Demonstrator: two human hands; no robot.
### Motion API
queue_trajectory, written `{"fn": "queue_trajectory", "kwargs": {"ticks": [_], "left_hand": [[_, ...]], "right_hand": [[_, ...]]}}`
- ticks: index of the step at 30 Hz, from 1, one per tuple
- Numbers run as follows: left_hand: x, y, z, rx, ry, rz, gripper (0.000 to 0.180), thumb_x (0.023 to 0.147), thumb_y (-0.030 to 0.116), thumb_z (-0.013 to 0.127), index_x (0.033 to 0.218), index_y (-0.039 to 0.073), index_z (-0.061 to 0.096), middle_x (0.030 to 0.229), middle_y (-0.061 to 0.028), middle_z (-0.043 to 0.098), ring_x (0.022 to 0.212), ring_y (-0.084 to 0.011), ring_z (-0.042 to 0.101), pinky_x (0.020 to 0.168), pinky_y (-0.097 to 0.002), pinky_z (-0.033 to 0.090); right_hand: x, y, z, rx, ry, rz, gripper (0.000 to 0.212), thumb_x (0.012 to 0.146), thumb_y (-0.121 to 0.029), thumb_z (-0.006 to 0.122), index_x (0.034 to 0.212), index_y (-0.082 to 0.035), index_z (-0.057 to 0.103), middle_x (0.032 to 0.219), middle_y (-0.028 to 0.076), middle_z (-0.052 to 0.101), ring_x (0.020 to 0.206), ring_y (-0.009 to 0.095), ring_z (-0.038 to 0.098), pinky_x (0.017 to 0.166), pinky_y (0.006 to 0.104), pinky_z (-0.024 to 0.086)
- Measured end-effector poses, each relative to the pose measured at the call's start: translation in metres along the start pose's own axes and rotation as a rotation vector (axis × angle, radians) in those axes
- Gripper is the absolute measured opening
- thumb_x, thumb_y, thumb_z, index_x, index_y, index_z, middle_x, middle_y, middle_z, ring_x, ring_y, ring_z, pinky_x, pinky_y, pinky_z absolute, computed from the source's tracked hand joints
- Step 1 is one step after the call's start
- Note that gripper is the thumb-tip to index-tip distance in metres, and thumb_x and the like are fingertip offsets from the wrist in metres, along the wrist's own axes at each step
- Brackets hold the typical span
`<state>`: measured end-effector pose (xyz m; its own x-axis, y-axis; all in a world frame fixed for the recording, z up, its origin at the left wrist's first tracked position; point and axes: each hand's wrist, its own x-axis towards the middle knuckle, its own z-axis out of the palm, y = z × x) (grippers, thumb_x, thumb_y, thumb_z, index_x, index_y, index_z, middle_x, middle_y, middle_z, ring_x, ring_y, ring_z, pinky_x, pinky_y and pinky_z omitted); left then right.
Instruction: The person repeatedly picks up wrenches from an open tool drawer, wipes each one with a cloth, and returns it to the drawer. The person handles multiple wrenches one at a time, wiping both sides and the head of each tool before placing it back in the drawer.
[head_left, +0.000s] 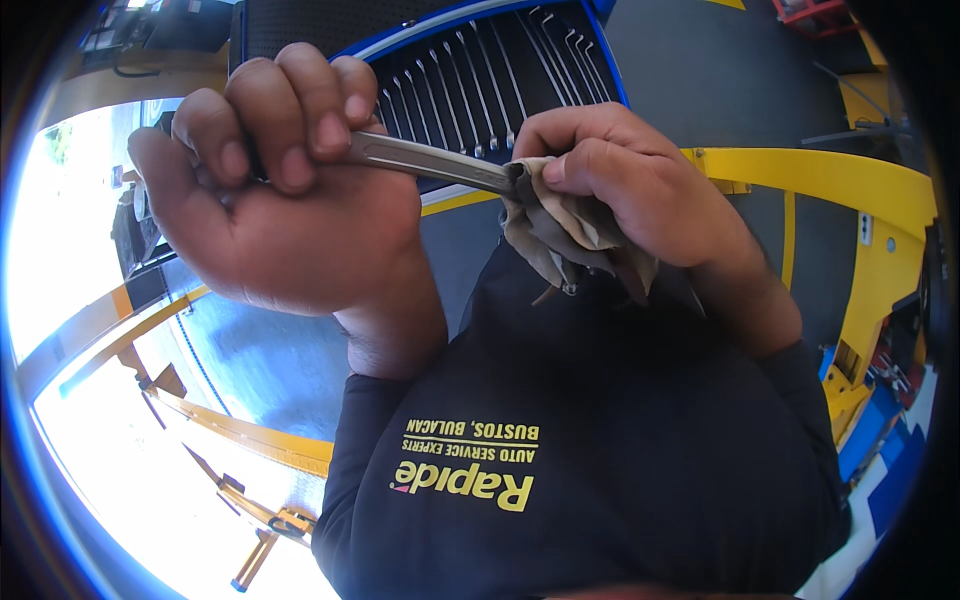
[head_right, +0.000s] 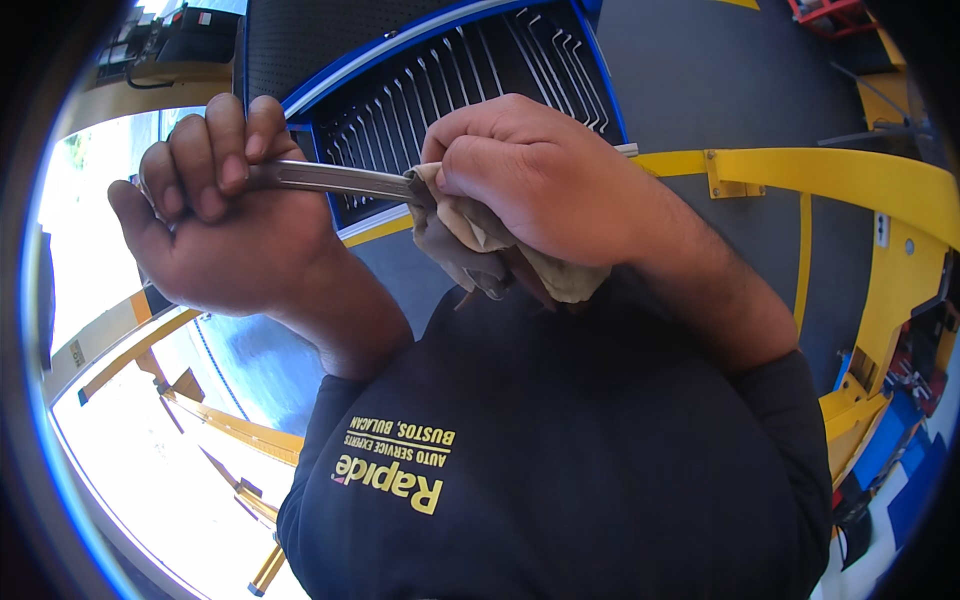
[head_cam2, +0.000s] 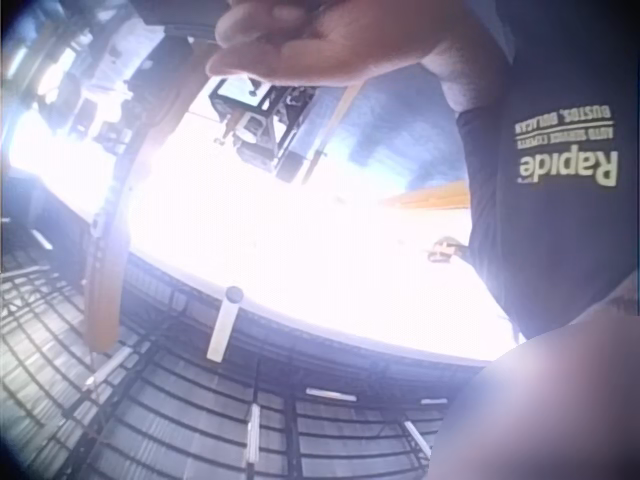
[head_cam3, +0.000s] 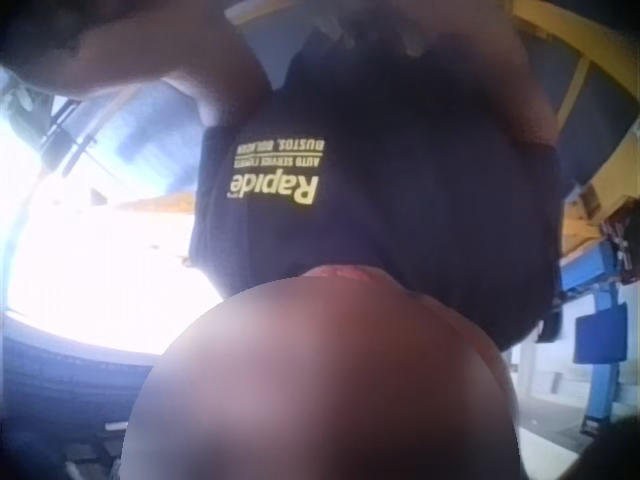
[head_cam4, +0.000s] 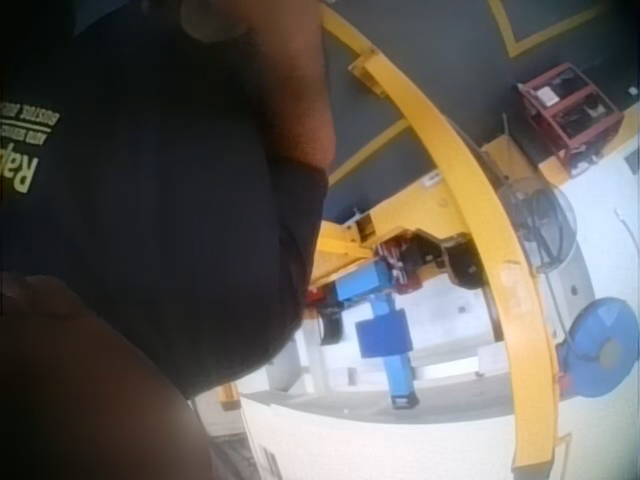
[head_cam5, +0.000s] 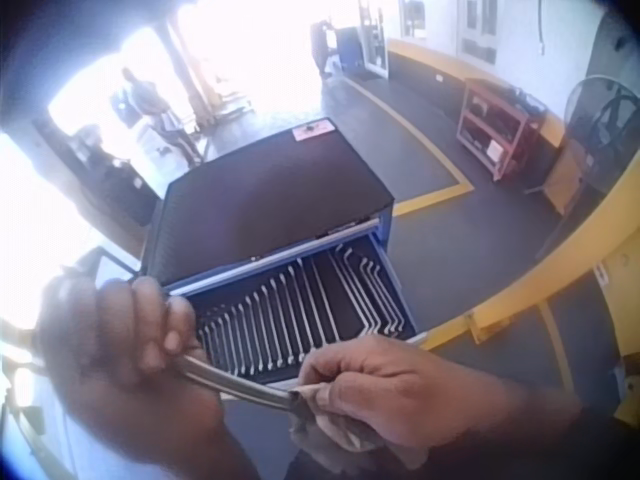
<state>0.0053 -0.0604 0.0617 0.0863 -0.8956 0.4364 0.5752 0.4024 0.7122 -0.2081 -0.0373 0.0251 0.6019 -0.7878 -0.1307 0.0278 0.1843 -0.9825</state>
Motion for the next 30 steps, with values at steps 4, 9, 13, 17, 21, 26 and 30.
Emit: {"fn": "queue_trajectory", "kwargs": {"ticks": [4, 9, 13, 17, 21, 26, 30], "left_hand": [[0.0, 0.0, 0.001, -0.005, 0.004, 0.005, 0.051, 0.112, 0.04, 0.029, 0.068, 0.021, 0.047, 0.058, 0.0039, 0.044, 0.06, -0.0111, 0.046, 0.068, -0.0346, 0.038], [0.0, 0.0, 0.001, -0.038, 0.001, -0.011, 0.052, 0.112, 0.04, 0.03, 0.067, 0.02, 0.047, 0.057, 0.0038, 0.045, 0.059, -0.0114, 0.046, 0.067, -0.035, 0.039], [-0.001, -0.001, 0.002, 0.009, 0.009, -0.002, 0.052, 0.112, 0.04, 0.03, 0.067, 0.02, 0.047, 0.057, 0.0037, 0.044, 0.059, -0.0117, 0.046, 0.067, -0.0361, 0.038], [-0.002, -0.002, 0.003, 0.048, -0.025, 0.008, 0.051, 0.112, 0.04, 0.03, 0.068, 0.02, 0.047, 0.058, 0.0033, 0.044, 0.059, -0.0118, 0.046, 0.067, -0.0368, 0.038], [-0.003, -0.004, 0.003, 0.068, -0.049, 0.03, 0.05, 0.112, 0.04, 0.031, 0.068, 0.02, 0.047, 0.059, 0.0028, 0.045, 0.059, -0.0125, 0.046, 0.068, -0.0372, 0.039], [-0.005, -0.007, 0.003, 0.087, -0.061, 0.043, 0.05, 0.112, 0.04, 0.032, 0.069, 0.02, 0.046, 0.059, 0.0014, 0.045, 0.061, -0.0138, 0.048, 0.068, -0.0385, 0.039], [-0.005, -0.01, 0.002, 0.081, -0.049, 0.026, 0.05, 0.112, 0.041, 0.033, 0.069, 0.019, 0.046, 0.06, 0.0005, 0.045, 0.063, -0.0146, 0.049, 0.069, -0.0385, 0.039]], "right_hand": [[-0.001, -0.001, -0.003, -0.036, -0.008, -0.024, 0.027, 0.099, -0.015, 0.054, 0.088, 0.006, 0.066, 0.079, 0.015, 0.064, 0.073, 0.024, 0.059, 0.075, 0.0376, 0.048], [-0.002, 0.001, -0.001, -0.023, 0.005, -0.016, 0.027, 0.099, -0.016, 0.054, 0.089, 0.005, 0.067, 0.079, 0.015, 0.064, 0.072, 0.022, 0.059, 0.075, 0.0366, 0.048], [-0.002, 0.0, 0.005, 0.09, 0.024, 0.042, 0.025, 0.098, -0.015, 0.056, 0.086, 0.003, 0.067, 0.072, 0.011, 0.063, 0.064, 0.018, 0.058, 0.066, 0.0357, 0.048], [-0.003, -0.004, 0.009, -0.068, 0.06, 0.026, 0.025, 0.096, -0.016, 0.058, 0.081, 0.001, 0.067, 0.062, 0.007, 0.059, 0.055, 0.016, 0.055, 0.057, 0.036, 0.046], [-0.001, -0.006, 0.012, -0.127, 0.092, 0.04, 0.026, 0.093, -0.02, 0.06, 0.077, 0.0, 0.067, 0.06, 0.008, 0.06, 0.054, 0.019, 0.059, 0.056, 0.0373, 0.047], [0.001, -0.004, 0.011, -0.303, 0.146, -0.006, 0.025, 0.087, -0.024, 0.064, 0.076, -0.002, 0.067, 0.059, 0.012, 0.06, 0.054, 0.025, 0.062, 0.055, 0.0388, 0.047], [0.001, -0.001, 0.011, -0.362, 0.176, -0.008, 0.025, 0.087, -0.024, 0.063, 0.077, -0.003, 0.068, 0.06, 0.012, 0.061, 0.054, 0.028, 0.062, 0.056, 0.04, 0.048]]}}
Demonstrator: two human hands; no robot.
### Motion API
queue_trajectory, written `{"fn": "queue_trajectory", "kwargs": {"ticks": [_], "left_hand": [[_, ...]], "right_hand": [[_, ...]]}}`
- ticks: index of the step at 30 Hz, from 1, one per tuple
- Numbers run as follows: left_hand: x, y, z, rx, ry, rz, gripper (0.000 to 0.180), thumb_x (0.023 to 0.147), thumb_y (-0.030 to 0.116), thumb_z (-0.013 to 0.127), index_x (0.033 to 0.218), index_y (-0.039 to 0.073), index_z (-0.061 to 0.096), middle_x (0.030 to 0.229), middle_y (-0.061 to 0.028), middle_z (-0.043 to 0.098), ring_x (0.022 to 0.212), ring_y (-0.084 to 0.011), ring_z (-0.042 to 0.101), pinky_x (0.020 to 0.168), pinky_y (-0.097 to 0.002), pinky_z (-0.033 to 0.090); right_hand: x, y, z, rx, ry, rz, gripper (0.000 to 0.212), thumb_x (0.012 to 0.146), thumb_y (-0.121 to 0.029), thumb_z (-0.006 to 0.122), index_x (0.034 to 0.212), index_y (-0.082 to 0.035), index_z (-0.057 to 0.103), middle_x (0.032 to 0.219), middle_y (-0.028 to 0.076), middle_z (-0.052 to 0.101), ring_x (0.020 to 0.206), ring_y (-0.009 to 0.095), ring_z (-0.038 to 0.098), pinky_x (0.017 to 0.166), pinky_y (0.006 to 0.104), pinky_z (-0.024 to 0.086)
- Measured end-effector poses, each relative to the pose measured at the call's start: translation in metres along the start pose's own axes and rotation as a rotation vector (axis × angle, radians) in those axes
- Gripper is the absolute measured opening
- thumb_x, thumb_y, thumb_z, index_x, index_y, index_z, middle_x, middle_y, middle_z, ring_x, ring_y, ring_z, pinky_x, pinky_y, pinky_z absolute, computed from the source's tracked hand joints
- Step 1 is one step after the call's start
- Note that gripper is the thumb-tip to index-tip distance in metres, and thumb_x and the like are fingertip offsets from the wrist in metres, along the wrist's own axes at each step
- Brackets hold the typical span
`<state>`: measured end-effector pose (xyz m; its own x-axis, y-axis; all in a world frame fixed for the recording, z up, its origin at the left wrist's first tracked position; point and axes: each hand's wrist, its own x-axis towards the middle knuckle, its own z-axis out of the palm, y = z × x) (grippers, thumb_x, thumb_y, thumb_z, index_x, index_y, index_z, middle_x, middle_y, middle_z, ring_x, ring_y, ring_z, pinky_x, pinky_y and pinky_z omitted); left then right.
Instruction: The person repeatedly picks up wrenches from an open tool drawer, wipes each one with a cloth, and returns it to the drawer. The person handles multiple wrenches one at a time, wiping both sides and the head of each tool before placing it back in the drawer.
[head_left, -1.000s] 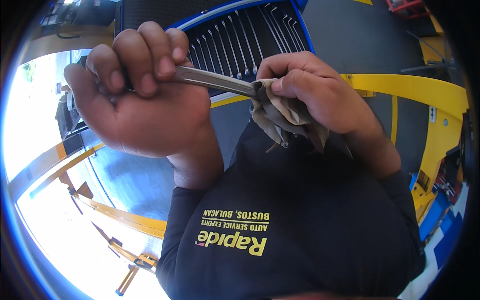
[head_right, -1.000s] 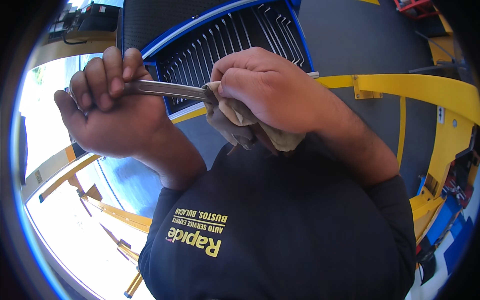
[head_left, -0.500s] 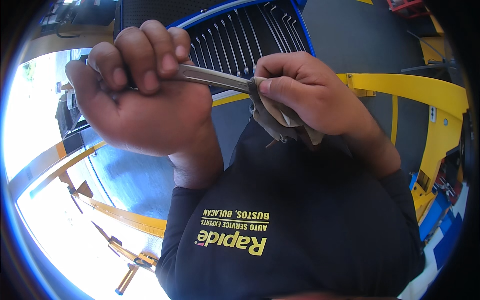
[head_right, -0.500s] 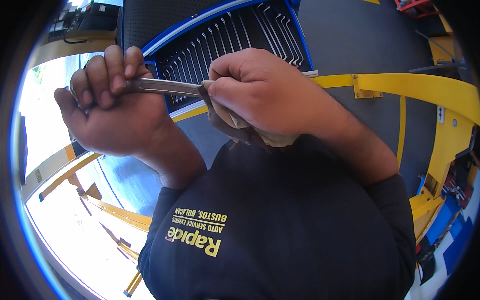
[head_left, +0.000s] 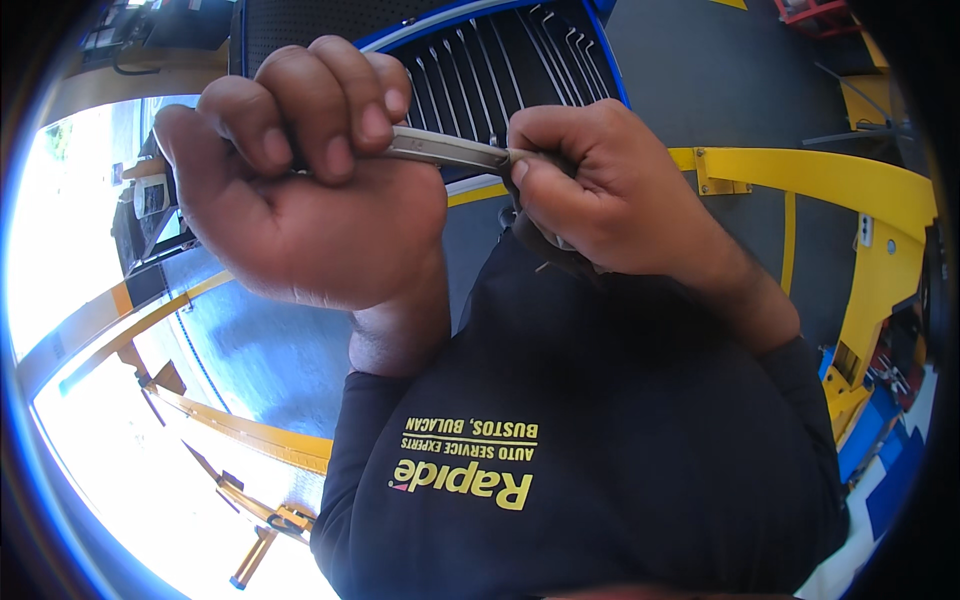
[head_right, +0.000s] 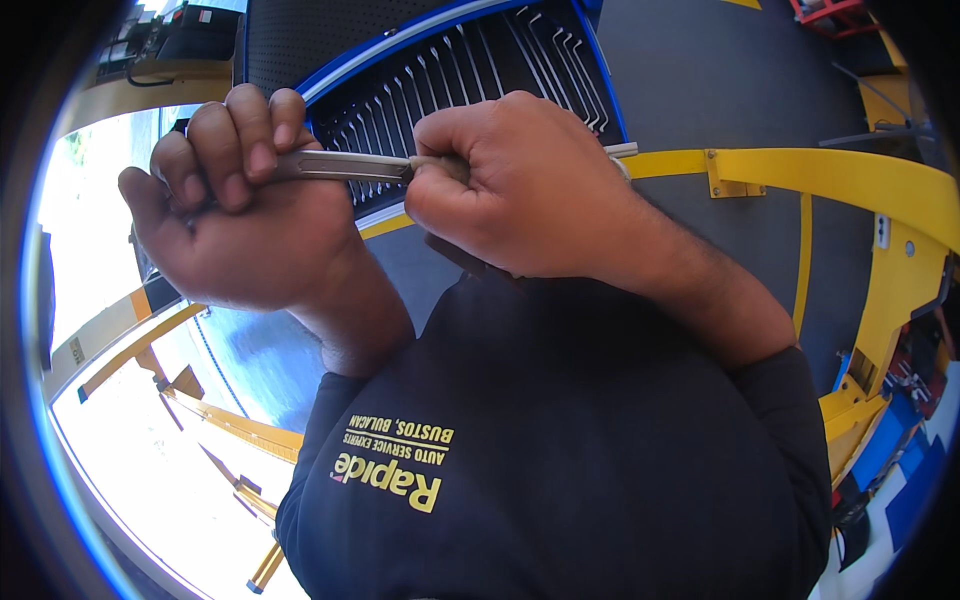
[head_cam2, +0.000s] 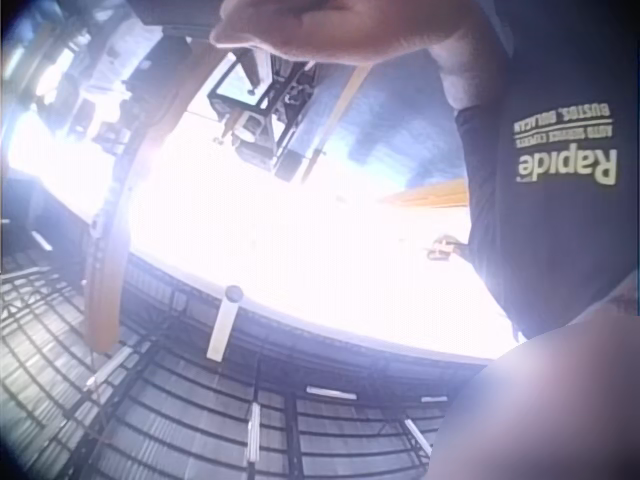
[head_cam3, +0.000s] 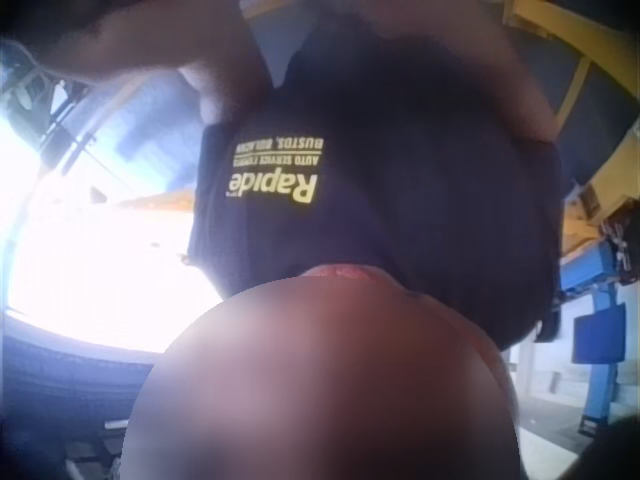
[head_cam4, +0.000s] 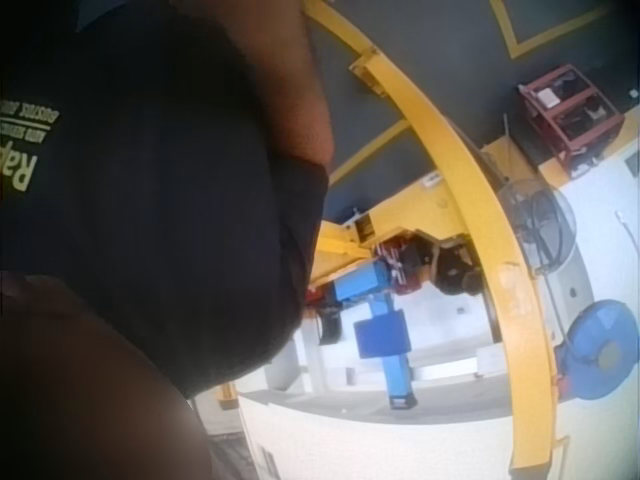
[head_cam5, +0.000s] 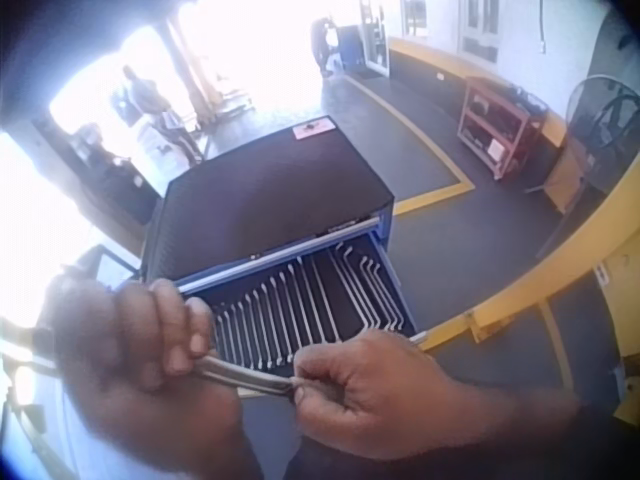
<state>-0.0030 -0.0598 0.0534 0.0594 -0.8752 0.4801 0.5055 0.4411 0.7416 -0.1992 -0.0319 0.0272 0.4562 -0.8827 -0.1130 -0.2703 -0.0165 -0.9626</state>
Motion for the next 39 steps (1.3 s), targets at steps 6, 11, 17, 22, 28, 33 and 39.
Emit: {"fn": "queue_trajectory", "kwargs": {"ticks": [6, 11, 17, 22, 28, 33, 39], "left_hand": [[0.002, -0.004, 0.0, -0.026, 0.064, -0.036, 0.05, 0.112, 0.041, 0.035, 0.069, 0.019, 0.046, 0.06, -0.0002, 0.045, 0.062, -0.0154, 0.048, 0.068, -0.038, 0.039], [0.003, -0.004, -0.003, 0.007, 0.057, -0.003, 0.049, 0.111, 0.04, 0.036, 0.069, 0.018, 0.048, 0.059, -0.0006, 0.046, 0.061, -0.0155, 0.048, 0.067, -0.038, 0.039], [0.011, -0.006, -0.013, -0.125, 0.085, -0.077, 0.049, 0.11, 0.04, 0.038, 0.068, 0.017, 0.048, 0.059, -0.0012, 0.047, 0.061, -0.0147, 0.05, 0.067, -0.0384, 0.039], [0.015, -0.006, -0.015, -0.157, 0.089, -0.089, 0.048, 0.11, 0.039, 0.039, 0.068, 0.017, 0.049, 0.059, -0.0015, 0.048, 0.061, -0.0148, 0.051, 0.069, -0.0393, 0.039], [0.01, -0.006, -0.01, -0.135, 0.091, -0.08, 0.047, 0.11, 0.039, 0.039, 0.069, 0.017, 0.048, 0.06, -0.0019, 0.048, 0.061, -0.0151, 0.05, 0.068, -0.0384, 0.039], [0.005, -0.007, -0.005, -0.082, 0.066, -0.055, 0.046, 0.11, 0.04, 0.039, 0.07, 0.017, 0.048, 0.06, -0.0021, 0.048, 0.062, -0.0157, 0.05, 0.067, -0.0371, 0.039], [0.006, -0.009, -0.009, -0.059, 0.054, -0.045, 0.046, 0.11, 0.04, 0.039, 0.071, 0.017, 0.048, 0.06, -0.0017, 0.047, 0.063, -0.0158, 0.05, 0.067, -0.0372, 0.039]], "right_hand": [[0.004, 0.007, 0.007, -0.033, 0.062, -0.091, 0.025, 0.094, -0.021, 0.057, 0.08, -0.003, 0.066, 0.059, 0.012, 0.061, 0.054, 0.031, 0.062, 0.057, 0.0419, 0.048], [0.008, 0.01, 0.002, 0.083, 0.009, -0.079, 0.027, 0.099, -0.019, 0.05, 0.083, -0.001, 0.064, 0.067, 0.014, 0.063, 0.062, 0.031, 0.063, 0.062, 0.0413, 0.049], [0.006, 0.009, -0.005, 0.25, -0.078, -0.067, 0.026, 0.101, -0.015, 0.048, 0.09, 0.002, 0.063, 0.076, 0.015, 0.062, 0.069, 0.027, 0.061, 0.068, 0.0387, 0.048], [0.007, 0.006, -0.005, 0.251, -0.089, -0.048, 0.026, 0.101, -0.016, 0.05, 0.091, 0.002, 0.065, 0.075, 0.013, 0.062, 0.068, 0.025, 0.06, 0.067, 0.0383, 0.048], [0.006, 0.0, -0.001, 0.246, -0.132, 0.051, 0.025, 0.099, -0.019, 0.054, 0.089, 0.0, 0.066, 0.067, 0.01, 0.061, 0.059, 0.022, 0.059, 0.061, 0.0387, 0.048], [0.006, -0.001, 0.002, 0.078, -0.064, -0.023, 0.024, 0.096, -0.02, 0.056, 0.086, -0.001, 0.067, 0.061, 0.01, 0.061, 0.055, 0.025, 0.062, 0.057, 0.0404, 0.048], [0.005, 0.007, 0.003, 0.154, -0.049, -0.038, 0.024, 0.097, -0.015, 0.049, 0.089, 0.0, 0.065, 0.065, 0.009, 0.06, 0.058, 0.019, 0.06, 0.058, 0.0344, 0.047]]}}
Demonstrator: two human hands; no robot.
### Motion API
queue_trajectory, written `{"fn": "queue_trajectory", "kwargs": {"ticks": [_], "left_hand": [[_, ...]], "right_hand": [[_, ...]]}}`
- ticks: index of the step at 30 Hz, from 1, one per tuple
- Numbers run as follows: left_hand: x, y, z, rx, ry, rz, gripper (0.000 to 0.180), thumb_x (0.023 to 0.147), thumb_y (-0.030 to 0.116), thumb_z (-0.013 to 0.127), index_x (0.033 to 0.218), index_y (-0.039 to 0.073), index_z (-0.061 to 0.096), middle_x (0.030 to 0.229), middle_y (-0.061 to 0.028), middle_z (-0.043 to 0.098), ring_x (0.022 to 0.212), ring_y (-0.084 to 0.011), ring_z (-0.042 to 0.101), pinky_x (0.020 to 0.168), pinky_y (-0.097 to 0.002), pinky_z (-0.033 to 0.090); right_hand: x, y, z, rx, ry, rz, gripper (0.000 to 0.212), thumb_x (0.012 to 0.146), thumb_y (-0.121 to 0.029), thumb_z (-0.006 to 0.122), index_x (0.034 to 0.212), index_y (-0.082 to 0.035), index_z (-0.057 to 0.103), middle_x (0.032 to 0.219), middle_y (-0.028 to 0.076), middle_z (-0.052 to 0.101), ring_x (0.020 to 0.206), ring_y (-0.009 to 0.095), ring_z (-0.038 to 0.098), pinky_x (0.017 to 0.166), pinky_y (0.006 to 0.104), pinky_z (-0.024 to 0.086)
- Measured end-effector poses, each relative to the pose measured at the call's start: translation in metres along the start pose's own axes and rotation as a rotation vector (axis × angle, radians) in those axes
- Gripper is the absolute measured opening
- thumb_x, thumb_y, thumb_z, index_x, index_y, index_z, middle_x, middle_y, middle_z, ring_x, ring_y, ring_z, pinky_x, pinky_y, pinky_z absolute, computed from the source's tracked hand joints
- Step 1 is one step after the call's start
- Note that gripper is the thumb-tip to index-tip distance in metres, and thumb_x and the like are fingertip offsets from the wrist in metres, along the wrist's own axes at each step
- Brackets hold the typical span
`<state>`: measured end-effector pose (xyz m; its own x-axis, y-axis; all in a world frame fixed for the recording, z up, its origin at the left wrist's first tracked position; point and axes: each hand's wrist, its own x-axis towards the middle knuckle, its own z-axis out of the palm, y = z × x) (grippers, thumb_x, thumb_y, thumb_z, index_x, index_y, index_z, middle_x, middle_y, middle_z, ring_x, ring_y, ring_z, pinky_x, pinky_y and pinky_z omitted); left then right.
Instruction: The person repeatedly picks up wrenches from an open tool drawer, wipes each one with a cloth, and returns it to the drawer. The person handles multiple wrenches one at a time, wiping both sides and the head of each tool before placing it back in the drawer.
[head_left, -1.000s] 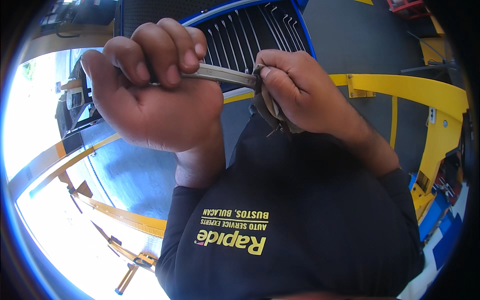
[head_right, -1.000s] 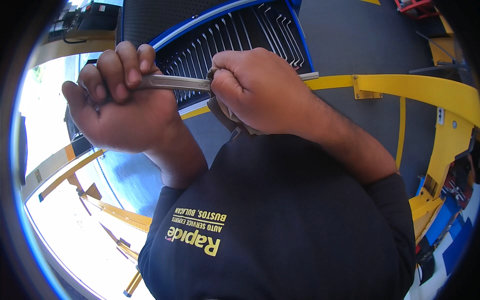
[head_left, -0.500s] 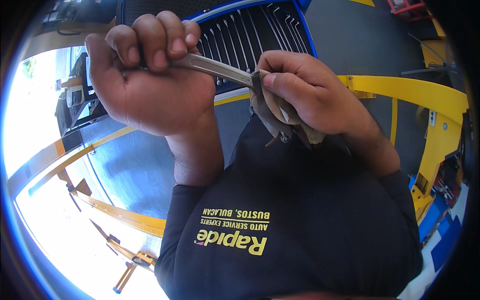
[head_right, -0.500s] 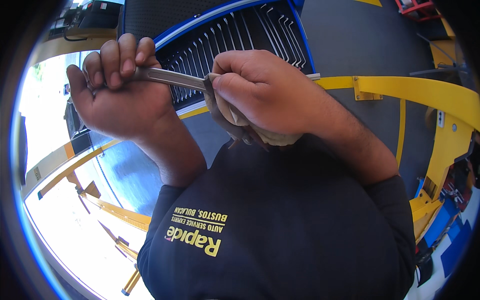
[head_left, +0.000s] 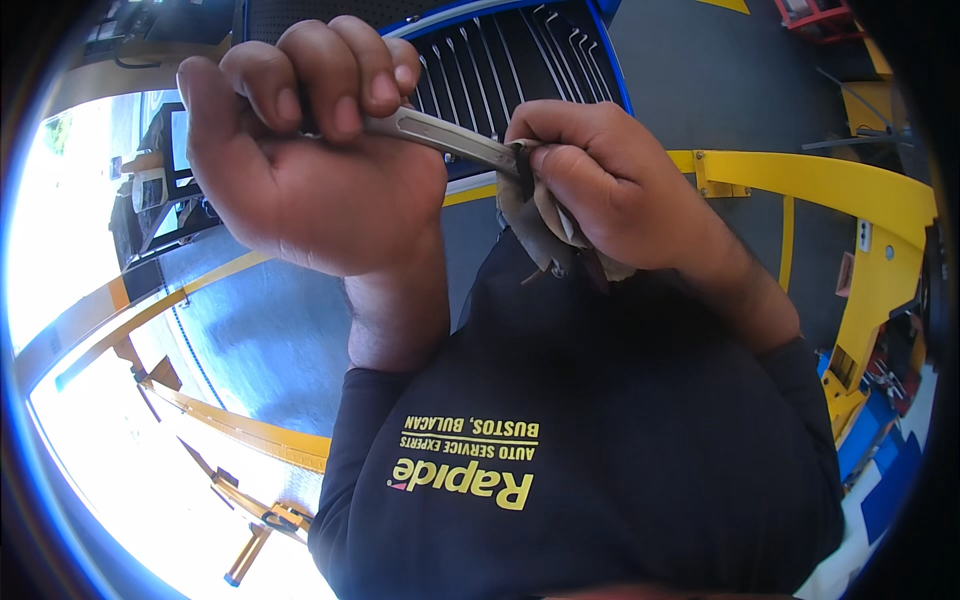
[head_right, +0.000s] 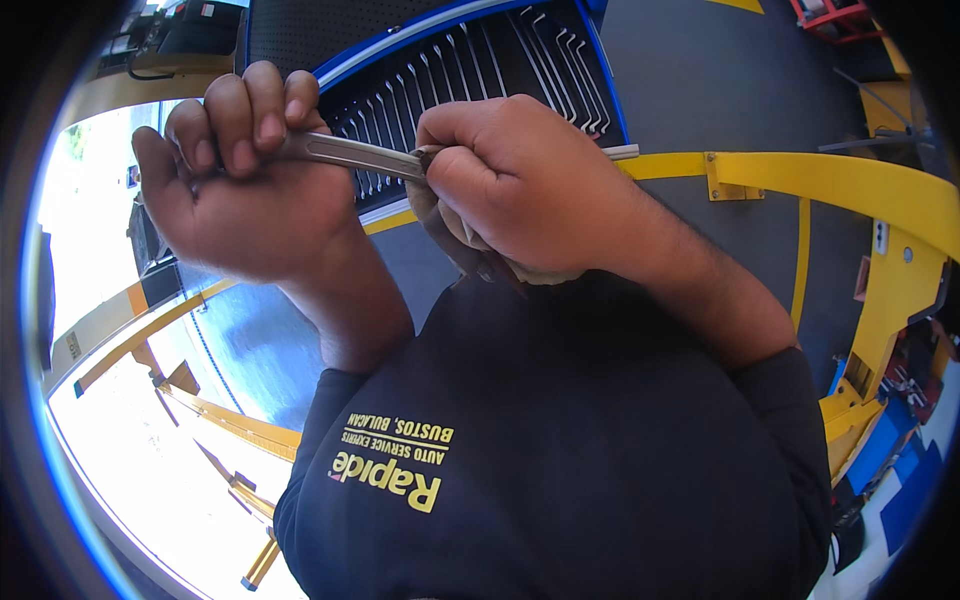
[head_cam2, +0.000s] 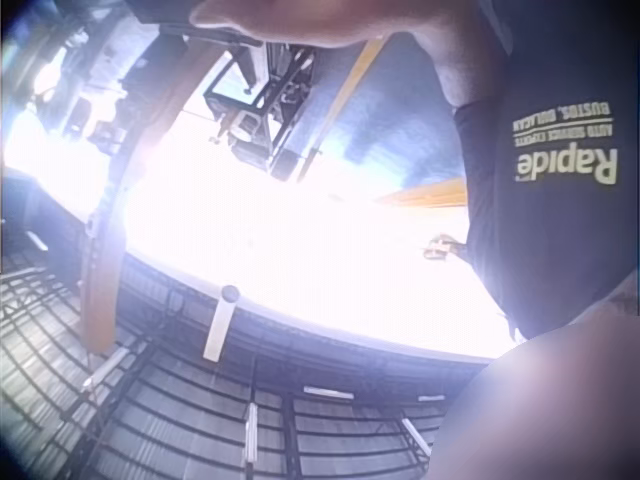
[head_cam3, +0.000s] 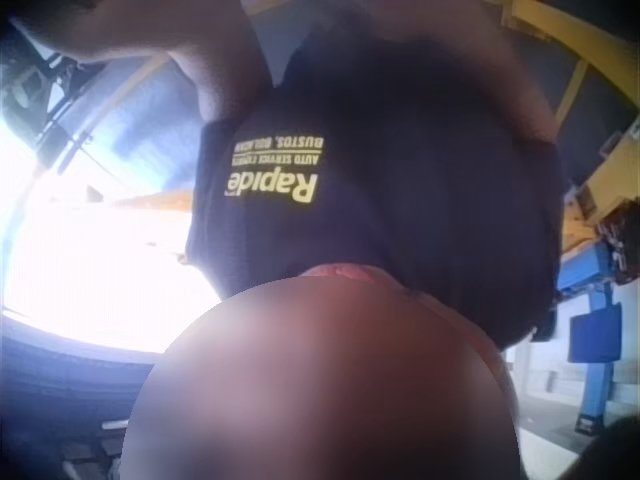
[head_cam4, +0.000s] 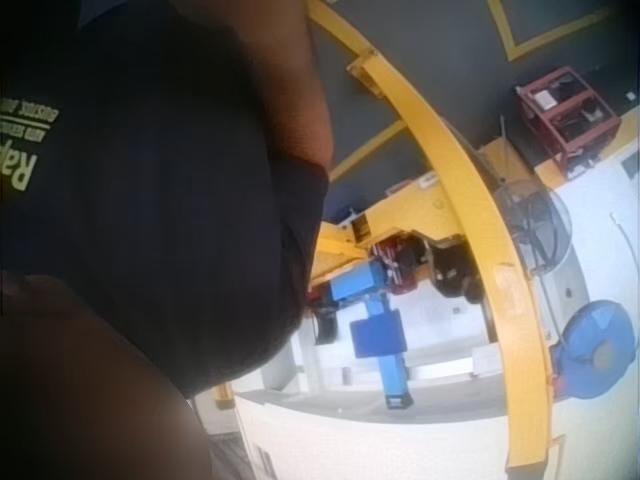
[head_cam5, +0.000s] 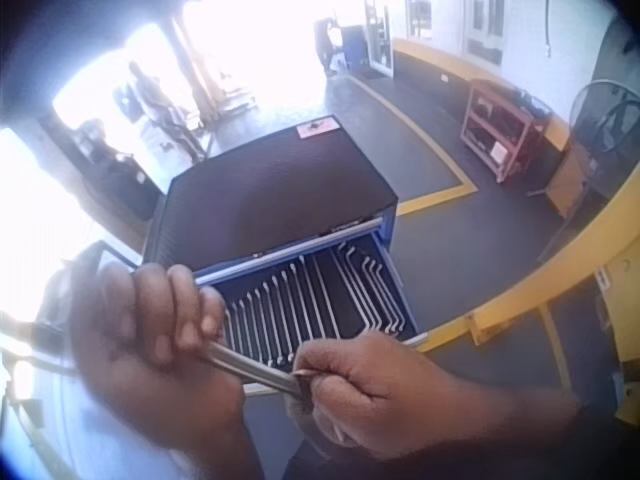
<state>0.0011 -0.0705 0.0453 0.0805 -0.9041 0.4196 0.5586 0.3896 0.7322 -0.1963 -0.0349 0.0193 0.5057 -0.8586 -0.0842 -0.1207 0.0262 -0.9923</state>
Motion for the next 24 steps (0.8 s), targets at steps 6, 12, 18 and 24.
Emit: {"fn": "queue_trajectory", "kwargs": {"ticks": [6, 12, 18, 24], "left_hand": [[0.007, 0.0, -0.008, -0.17, -0.008, -0.135, 0.047, 0.11, 0.042, 0.038, 0.071, 0.018, 0.047, 0.06, -0.0006, 0.047, 0.065, -0.0159, 0.05, 0.069, -0.0374, 0.039], [-0.008, -0.019, 0.013, -0.093, -0.011, -0.147, 0.048, 0.112, 0.043, 0.037, 0.074, 0.013, 0.041, 0.058, -0.0036, 0.041, 0.055, -0.0153, 0.042, 0.059, -0.0351, 0.039], [0.012, 0.013, -0.033, 0.003, 0.187, -0.028, 0.052, 0.111, 0.042, 0.038, 0.066, 0.017, 0.042, 0.051, 0.0016, 0.036, 0.049, -0.0126, 0.036, 0.053, -0.0313, 0.031], [0.001, 0.02, -0.083, -0.064, 0.441, 0.016, 0.052, 0.11, 0.041, 0.042, 0.063, 0.019, 0.039, 0.052, 0.002, 0.034, 0.049, -0.0123, 0.034, 0.052, -0.0306, 0.029]], "right_hand": [[-0.003, 0.004, -0.006, 0.165, -0.075, -0.015, 0.021, 0.102, -0.01, 0.048, 0.099, 0.001, 0.064, 0.072, 0.002, 0.062, 0.062, 0.007, 0.057, 0.059, 0.024, 0.045], [0.006, 0.009, 0.007, -0.068, 0.029, -0.208, 0.024, 0.109, -0.023, 0.056, 0.103, -0.002, 0.066, 0.07, 0.005, 0.061, 0.061, 0.015, 0.06, 0.061, 0.0318, 0.048], [-0.003, 0.029, 0.003, -0.42, -0.046, -0.154, 0.026, 0.106, -0.029, 0.059, 0.101, -0.005, 0.066, 0.079, 0.014, 0.07, 0.075, 0.036, 0.07, 0.07, 0.0472, 0.052], [-0.015, 0.04, -0.011, -0.354, -0.105, -0.191, 0.022, 0.107, -0.023, 0.059, 0.114, -0.002, 0.062, 0.108, 0.014, 0.07, 0.09, 0.029, 0.069, 0.08, 0.0419, 0.054]]}}
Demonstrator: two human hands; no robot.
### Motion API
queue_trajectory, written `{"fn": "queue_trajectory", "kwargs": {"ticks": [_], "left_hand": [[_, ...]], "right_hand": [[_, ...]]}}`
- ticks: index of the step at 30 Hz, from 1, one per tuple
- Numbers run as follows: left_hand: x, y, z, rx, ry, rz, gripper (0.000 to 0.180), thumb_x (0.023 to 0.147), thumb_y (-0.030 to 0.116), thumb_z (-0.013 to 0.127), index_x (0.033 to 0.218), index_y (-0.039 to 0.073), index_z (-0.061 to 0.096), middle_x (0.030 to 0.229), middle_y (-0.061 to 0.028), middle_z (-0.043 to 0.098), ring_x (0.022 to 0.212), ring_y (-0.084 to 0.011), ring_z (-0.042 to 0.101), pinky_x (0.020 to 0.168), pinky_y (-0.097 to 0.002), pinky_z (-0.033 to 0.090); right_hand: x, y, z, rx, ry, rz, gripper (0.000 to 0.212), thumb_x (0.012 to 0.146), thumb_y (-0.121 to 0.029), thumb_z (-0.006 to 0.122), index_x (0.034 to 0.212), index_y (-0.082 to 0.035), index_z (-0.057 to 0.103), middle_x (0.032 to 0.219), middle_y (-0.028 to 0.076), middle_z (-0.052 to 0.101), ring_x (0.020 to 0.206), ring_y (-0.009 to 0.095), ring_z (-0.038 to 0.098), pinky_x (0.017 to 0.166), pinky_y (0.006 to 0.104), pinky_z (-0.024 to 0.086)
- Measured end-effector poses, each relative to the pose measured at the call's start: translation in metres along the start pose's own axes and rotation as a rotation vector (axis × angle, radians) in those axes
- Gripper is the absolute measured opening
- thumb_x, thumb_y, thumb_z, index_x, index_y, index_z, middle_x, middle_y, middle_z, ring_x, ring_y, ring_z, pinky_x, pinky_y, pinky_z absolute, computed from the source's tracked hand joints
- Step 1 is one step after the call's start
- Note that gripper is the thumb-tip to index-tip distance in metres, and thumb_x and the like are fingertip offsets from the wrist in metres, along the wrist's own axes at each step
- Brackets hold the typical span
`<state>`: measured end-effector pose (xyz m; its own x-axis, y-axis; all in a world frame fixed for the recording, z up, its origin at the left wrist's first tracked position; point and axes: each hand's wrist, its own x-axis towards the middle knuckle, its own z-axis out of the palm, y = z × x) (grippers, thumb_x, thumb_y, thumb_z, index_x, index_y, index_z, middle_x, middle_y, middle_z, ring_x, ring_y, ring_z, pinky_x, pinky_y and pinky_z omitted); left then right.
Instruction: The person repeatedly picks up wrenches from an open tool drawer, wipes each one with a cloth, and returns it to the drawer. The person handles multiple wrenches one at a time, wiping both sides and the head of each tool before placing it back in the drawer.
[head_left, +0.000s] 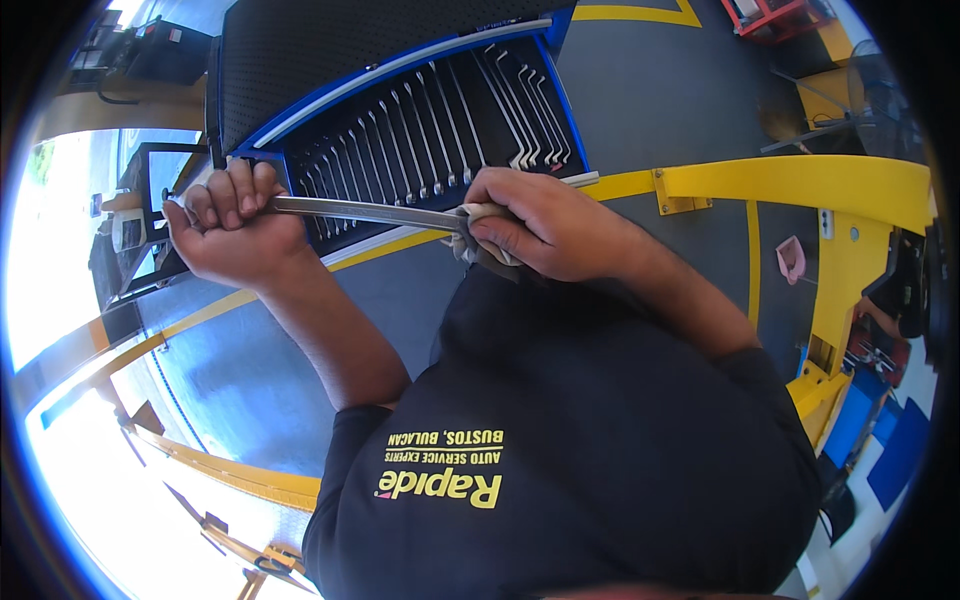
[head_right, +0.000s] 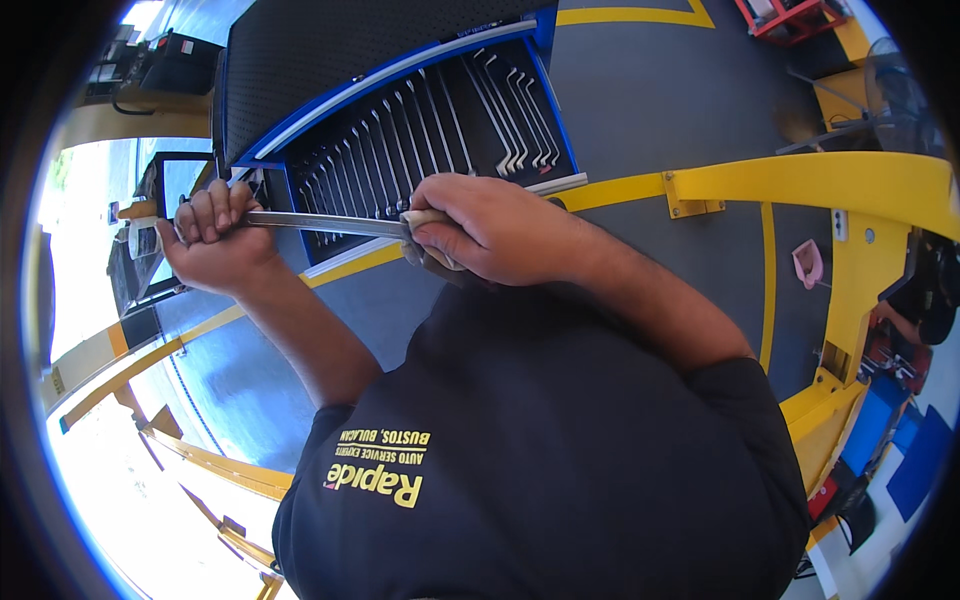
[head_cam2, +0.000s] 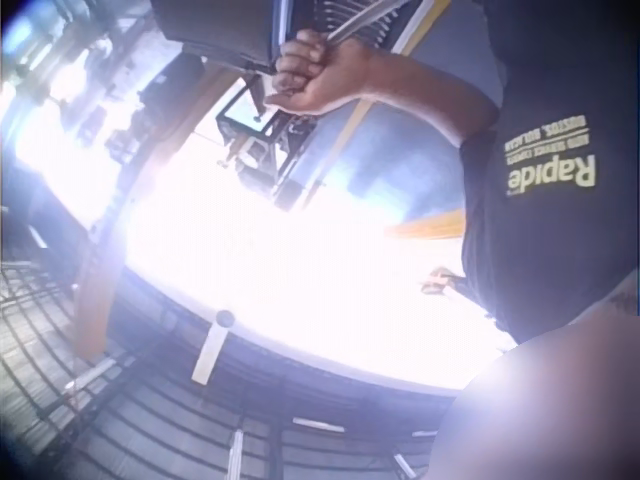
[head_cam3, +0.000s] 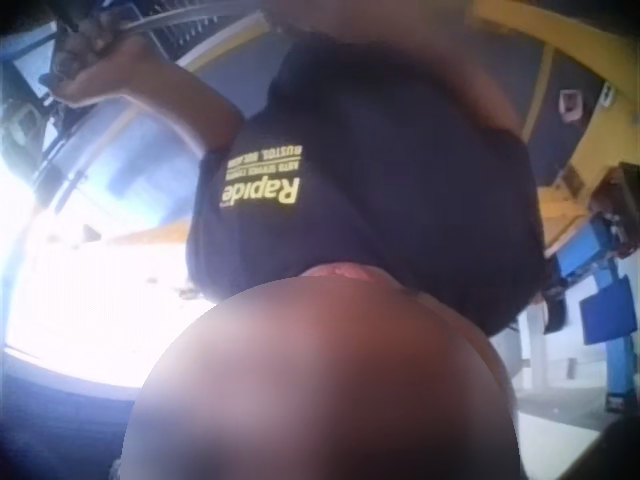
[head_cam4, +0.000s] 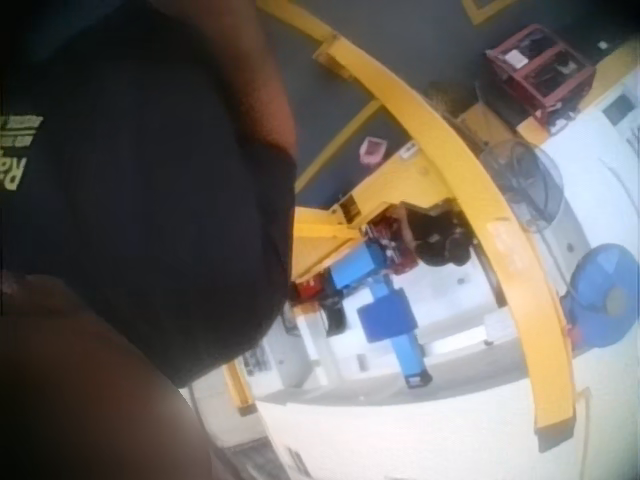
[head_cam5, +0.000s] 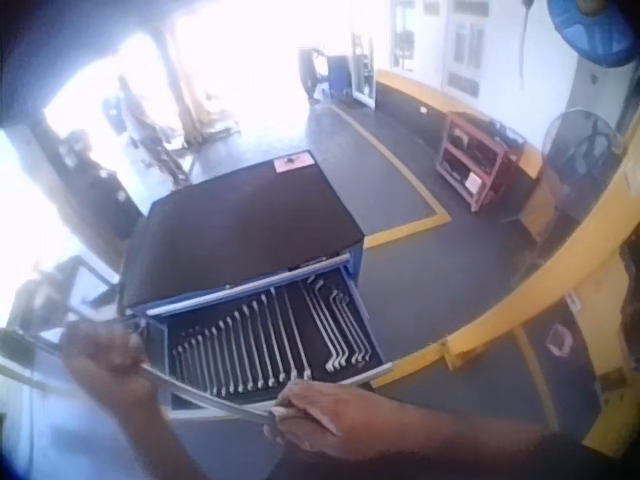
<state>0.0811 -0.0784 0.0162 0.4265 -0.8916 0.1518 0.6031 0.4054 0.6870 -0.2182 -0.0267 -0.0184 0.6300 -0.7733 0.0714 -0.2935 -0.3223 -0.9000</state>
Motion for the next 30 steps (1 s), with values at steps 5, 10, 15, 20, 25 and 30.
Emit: {"fn": "queue_trajectory", "kwargs": {"ticks": [5, 10, 15, 20, 25, 30], "left_hand": [[-0.009, -0.008, -0.019, -0.026, 0.224, -0.013, 0.051, 0.11, 0.039, 0.044, 0.064, 0.017, 0.039, 0.052, 0.0016, 0.032, 0.05, -0.013, 0.034, 0.052, -0.0294, 0.03], [-0.04, -0.023, -0.024, 0.116, -0.095, 0.041, 0.035, 0.109, 0.035, 0.049, 0.084, 0.011, 0.049, 0.074, -0.008, 0.052, 0.076, -0.022, 0.053, 0.078, -0.0392, 0.045], [-0.078, -0.02, -0.013, 0.68, -0.227, -0.115, 0.022, 0.105, 0.018, 0.053, 0.116, 0.0, 0.057, 0.116, -0.0198, 0.068, 0.108, -0.0279, 0.069, 0.088, -0.0396, 0.058], [-0.105, -0.028, -0.024, 0.905, -0.42, -0.399, 0.028, 0.104, 0.007, 0.06, 0.129, 0.001, 0.049, 0.096, -0.0063, 0.062, 0.077, -0.0109, 0.064, 0.068, -0.0244, 0.052], [-0.114, -0.038, -0.042, 0.816, -0.403, -0.458, 0.025, 0.106, 0.008, 0.06, 0.128, 0.002, 0.05, 0.092, -0.0042, 0.059, 0.072, -0.007, 0.054, 0.064, -0.0222, 0.047], [-0.102, -0.024, -0.037, 0.976, -0.46, -0.418, 0.023, 0.106, 0.008, 0.059, 0.127, 0.003, 0.052, 0.089, -0.0023, 0.058, 0.069, -0.0065, 0.052, 0.061, -0.0239, 0.045]], "right_hand": [[-0.001, 0.013, 0.002, 0.24, 0.025, 0.129, 0.021, 0.102, -0.003, 0.057, 0.123, -0.001, 0.058, 0.103, 0.013, 0.07, 0.092, 0.019, 0.07, 0.081, 0.0331, 0.057], [0.016, 0.036, 0.004, 0.654, 0.393, 0.472, 0.02, 0.091, 0.001, 0.055, 0.109, 0.002, 0.064, 0.091, 0.006, 0.067, 0.08, 0.011, 0.066, 0.07, 0.0279, 0.056], [0.047, 0.045, -0.026, 0.626, 0.811, 0.19, 0.019, 0.09, 0.0, 0.055, 0.107, -0.002, 0.063, 0.088, 0.001, 0.063, 0.06, 0.003, 0.052, 0.051, 0.0206, 0.041], [0.056, 0.038, -0.055, 0.728, 0.822, 0.139, 0.02, 0.094, 0.0, 0.058, 0.113, -0.003, 0.063, 0.09, 0.002, 0.068, 0.055, 0.0, 0.051, 0.046, 0.0184, 0.039], [0.048, 0.037, -0.065, 0.882, 0.668, 0.104, 0.026, 0.097, -0.002, 0.057, 0.122, 0.0, 0.061, 0.106, 0.007, 0.069, 0.082, 0.007, 0.064, 0.073, 0.0227, 0.052], [0.045, 0.032, -0.065, 0.745, 0.606, 0.131, 0.032, 0.094, -0.001, 0.058, 0.126, 0.001, 0.06, 0.116, 0.008, 0.067, 0.103, 0.01, 0.064, 0.094, 0.0271, 0.052]]}}
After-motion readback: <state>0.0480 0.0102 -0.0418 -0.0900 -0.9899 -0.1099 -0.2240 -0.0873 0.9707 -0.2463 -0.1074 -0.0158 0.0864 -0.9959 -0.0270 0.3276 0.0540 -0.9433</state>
